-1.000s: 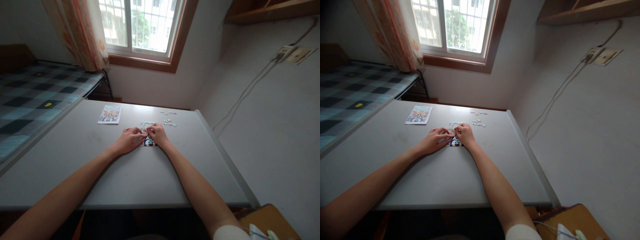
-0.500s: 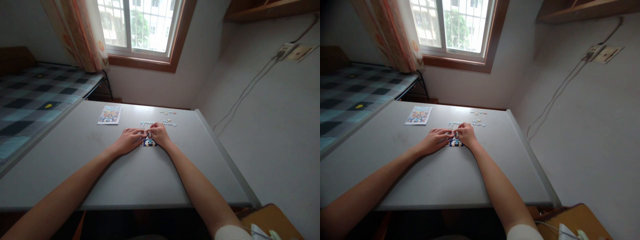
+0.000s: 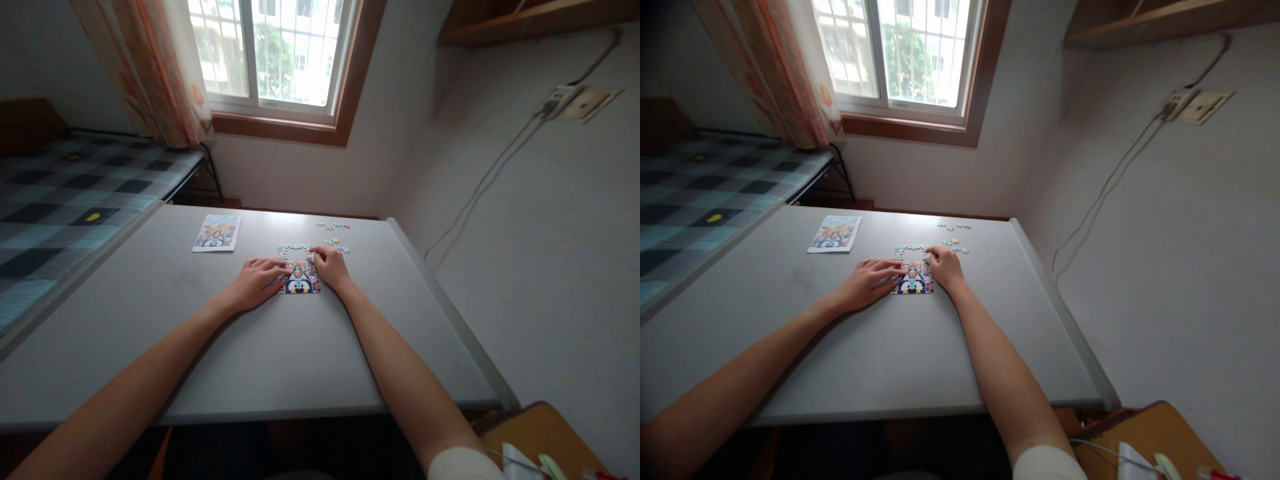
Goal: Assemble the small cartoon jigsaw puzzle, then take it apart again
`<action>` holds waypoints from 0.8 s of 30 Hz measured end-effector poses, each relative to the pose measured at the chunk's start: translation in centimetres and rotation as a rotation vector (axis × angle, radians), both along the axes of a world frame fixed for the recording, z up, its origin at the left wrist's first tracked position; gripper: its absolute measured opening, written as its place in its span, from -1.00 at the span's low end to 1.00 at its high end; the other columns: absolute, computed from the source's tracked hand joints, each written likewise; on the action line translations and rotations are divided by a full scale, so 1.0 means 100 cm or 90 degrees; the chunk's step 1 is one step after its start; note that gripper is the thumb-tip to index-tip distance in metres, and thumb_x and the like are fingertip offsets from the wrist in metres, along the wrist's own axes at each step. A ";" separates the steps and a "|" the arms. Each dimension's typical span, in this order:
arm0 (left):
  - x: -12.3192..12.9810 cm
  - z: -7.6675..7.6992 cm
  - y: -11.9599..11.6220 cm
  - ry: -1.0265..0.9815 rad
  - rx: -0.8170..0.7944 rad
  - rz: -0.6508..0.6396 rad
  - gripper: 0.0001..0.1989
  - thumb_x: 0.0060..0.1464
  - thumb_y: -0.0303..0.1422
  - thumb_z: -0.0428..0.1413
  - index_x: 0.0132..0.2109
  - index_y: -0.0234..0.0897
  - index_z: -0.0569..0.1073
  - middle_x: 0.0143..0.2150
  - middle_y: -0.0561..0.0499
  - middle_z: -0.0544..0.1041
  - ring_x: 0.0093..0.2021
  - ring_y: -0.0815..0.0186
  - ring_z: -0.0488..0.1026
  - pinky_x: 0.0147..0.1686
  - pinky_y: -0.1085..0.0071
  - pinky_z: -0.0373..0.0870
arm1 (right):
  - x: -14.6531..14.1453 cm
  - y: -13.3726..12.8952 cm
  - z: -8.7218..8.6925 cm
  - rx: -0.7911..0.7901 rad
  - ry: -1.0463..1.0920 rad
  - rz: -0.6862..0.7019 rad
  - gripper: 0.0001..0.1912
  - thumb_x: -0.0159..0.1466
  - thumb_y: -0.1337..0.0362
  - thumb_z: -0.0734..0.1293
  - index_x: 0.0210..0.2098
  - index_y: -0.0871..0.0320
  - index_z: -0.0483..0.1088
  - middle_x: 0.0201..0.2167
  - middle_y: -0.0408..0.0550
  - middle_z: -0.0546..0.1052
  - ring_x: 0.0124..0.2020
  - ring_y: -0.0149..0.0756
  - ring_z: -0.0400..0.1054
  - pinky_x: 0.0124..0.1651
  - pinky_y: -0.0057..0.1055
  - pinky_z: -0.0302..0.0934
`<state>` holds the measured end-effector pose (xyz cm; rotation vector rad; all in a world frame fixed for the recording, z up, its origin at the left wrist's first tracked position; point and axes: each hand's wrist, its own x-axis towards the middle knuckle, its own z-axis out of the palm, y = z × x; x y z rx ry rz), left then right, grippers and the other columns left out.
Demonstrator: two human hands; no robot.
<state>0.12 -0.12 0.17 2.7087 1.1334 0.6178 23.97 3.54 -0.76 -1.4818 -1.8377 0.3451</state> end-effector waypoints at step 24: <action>0.000 -0.002 0.001 0.000 0.004 -0.001 -0.66 0.27 -0.25 -0.07 0.13 -0.02 0.41 0.21 0.03 0.41 0.17 0.20 0.33 0.14 0.19 0.14 | -0.005 -0.005 0.003 -0.030 -0.135 0.022 -0.73 0.22 0.37 0.22 -0.21 0.06 0.53 -0.21 -0.08 0.60 -0.16 -0.24 0.44 -0.03 -0.34 0.20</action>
